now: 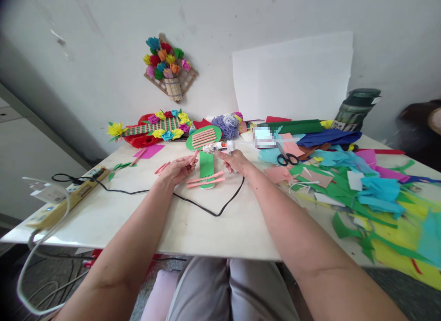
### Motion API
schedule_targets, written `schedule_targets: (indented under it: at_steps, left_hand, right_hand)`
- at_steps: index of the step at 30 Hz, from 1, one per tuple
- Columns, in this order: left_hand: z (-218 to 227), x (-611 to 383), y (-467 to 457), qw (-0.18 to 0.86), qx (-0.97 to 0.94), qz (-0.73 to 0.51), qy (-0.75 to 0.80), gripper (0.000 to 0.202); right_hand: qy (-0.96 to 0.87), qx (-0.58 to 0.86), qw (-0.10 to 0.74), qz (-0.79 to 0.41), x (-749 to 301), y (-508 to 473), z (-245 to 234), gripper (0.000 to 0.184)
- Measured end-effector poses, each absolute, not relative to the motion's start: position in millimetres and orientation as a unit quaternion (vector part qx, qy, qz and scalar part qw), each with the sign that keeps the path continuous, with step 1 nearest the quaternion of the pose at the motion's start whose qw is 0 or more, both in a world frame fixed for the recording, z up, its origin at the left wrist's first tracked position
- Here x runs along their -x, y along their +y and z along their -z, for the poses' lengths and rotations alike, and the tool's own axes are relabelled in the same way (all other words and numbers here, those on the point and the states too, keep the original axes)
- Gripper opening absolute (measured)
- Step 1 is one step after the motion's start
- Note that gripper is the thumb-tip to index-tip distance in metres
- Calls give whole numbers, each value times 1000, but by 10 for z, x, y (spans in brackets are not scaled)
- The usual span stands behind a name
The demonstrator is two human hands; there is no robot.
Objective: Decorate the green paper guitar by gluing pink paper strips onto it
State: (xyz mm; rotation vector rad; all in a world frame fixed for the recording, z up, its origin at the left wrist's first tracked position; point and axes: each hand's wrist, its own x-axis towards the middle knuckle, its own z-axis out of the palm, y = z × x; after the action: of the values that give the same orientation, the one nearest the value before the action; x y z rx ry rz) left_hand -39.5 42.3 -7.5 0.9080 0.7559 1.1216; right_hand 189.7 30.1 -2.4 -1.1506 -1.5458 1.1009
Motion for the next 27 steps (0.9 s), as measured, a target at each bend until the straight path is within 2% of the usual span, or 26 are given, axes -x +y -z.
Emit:
schedule_targets:
  at_steps: [12,27]
  left_hand:
    - [66,396,426,690,-398,-502,335,12]
    - [53,397,407,691,-400,-499,336,12]
  right_hand:
    - [-634,471,422,-445,-1880,294,12,54]
    - [-626,463,438,-449,-1880,305,22,52]
